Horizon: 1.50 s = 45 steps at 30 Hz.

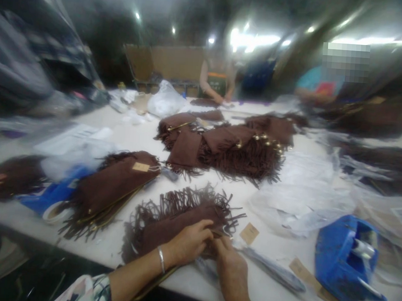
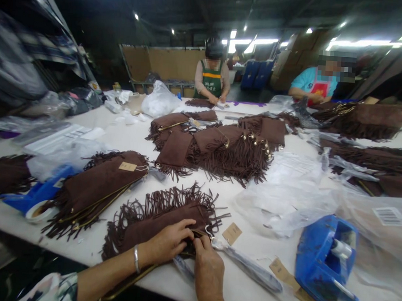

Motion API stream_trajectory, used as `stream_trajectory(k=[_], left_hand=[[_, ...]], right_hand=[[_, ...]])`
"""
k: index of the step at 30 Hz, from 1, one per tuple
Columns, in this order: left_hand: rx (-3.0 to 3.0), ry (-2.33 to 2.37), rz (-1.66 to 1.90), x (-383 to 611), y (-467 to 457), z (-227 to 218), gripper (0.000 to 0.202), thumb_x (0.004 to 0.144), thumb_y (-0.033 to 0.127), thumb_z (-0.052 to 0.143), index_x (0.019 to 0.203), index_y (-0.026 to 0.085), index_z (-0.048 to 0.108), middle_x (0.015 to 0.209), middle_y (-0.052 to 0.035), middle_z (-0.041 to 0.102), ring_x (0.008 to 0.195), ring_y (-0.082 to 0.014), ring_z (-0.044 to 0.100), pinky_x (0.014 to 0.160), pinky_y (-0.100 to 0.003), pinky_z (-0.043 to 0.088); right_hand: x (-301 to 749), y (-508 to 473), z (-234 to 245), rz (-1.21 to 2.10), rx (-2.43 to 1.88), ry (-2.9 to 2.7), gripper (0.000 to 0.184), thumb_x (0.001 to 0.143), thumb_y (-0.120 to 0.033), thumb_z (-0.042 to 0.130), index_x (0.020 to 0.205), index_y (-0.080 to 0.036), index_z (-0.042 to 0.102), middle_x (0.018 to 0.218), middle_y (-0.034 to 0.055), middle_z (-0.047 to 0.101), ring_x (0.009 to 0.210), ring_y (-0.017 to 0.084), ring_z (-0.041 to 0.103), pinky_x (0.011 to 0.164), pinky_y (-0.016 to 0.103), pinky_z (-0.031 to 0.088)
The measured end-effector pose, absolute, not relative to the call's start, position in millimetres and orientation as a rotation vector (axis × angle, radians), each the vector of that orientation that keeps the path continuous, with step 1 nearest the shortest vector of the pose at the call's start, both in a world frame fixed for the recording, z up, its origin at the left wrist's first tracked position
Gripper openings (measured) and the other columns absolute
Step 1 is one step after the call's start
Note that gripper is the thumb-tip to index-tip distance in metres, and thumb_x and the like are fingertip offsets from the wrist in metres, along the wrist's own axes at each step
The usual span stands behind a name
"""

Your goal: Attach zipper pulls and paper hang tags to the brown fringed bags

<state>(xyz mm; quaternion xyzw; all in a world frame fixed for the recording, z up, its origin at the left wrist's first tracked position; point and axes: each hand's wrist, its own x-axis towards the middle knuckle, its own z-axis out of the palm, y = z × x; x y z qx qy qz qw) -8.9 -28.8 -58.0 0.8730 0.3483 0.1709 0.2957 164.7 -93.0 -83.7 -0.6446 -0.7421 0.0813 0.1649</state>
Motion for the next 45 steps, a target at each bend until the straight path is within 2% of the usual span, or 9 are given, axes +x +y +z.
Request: stream_trajectory(k=[4,11,14,17,23,31,37,45], left_hand=[[2.293,0.978,0.435,-5,-29,-59,0.029,0.076,0.004,0.055,0.1,0.02,0.059,0.138,-0.0072,0.049,0.127,-0.0192,0.047,0.109,-0.032,0.037],[2.241,0.963,0.527,1,-27,-60,0.024,0.075,0.001,0.052,0.09,0.018,0.06,0.122,-0.0064,0.06,0.115,-0.0191,0.054,0.102,-0.031,0.042],[2.266,0.969,0.535,2,-28,-62,0.021,0.078,0.003,0.05,0.089,0.018,0.061,0.118,-0.0072,0.061,0.111,-0.0196,0.056,0.098,-0.032,0.044],[2.319,0.982,0.503,3,-29,-62,0.02,0.082,0.006,0.05,0.091,0.018,0.064,0.121,-0.0071,0.061,0.112,-0.0198,0.056,0.098,-0.031,0.044],[2.4,0.889,0.393,5,-25,-52,0.034,0.084,0.007,0.049,0.109,0.022,0.064,0.128,-0.0039,0.057,0.115,-0.0194,0.054,0.102,-0.032,0.042],[2.476,0.834,0.143,4,-10,-37,0.025,0.085,0.016,0.054,0.107,0.025,0.063,0.133,-0.001,0.049,0.097,-0.0162,0.061,0.089,-0.027,0.047],[2.605,0.84,0.047,7,-6,-38,0.015,0.087,0.021,0.054,0.099,0.023,0.061,0.123,-0.002,0.053,0.082,-0.0142,0.06,0.077,-0.025,0.048],[2.784,0.835,-0.067,11,-10,-37,0.015,0.088,0.024,0.053,0.103,0.021,0.056,0.115,-0.0062,0.053,0.079,-0.0161,0.062,0.069,-0.025,0.051]], right_hand=[[167,-90,-87,0.263,-1.793,-2.132,0.033,0.087,-0.007,0.045,0.104,-0.03,0.062,0.101,-0.001,0.067,0.066,0.01,0.067,0.053,0.019,0.039],[166,-85,-82,0.248,-1.817,-2.111,0.037,0.087,-0.006,0.042,0.108,-0.029,0.062,0.103,0.0006,0.067,0.069,0.01,0.068,0.055,0.017,0.039],[171,-87,-82,0.339,-1.734,-2.085,0.032,0.089,-0.01,0.041,0.101,-0.029,0.063,0.101,-0.0008,0.067,0.07,0.01,0.067,0.055,0.017,0.038],[175,-89,-84,0.381,-1.699,-2.036,0.027,0.091,-0.012,0.04,0.092,-0.026,0.063,0.094,-0.0008,0.067,0.066,0.01,0.065,0.053,0.018,0.037],[175,-91,-86,0.411,-1.601,-1.941,0.026,0.092,-0.014,0.038,0.09,-0.024,0.063,0.09,0.0012,0.066,0.071,0.012,0.065,0.061,0.019,0.041],[176,-90,-87,0.449,-1.581,-1.933,0.027,0.093,-0.017,0.037,0.089,-0.024,0.063,0.094,0.0022,0.066,0.072,0.012,0.064,0.062,0.02,0.042],[173,-90,-84,0.457,-1.665,-1.959,0.027,0.093,-0.016,0.037,0.093,-0.023,0.063,0.098,0.0033,0.065,0.074,0.012,0.065,0.061,0.019,0.041],[172,-90,-82,0.451,-1.684,-1.969,0.026,0.091,-0.013,0.038,0.096,-0.023,0.062,0.101,0.004,0.066,0.076,0.013,0.066,0.063,0.02,0.043]])
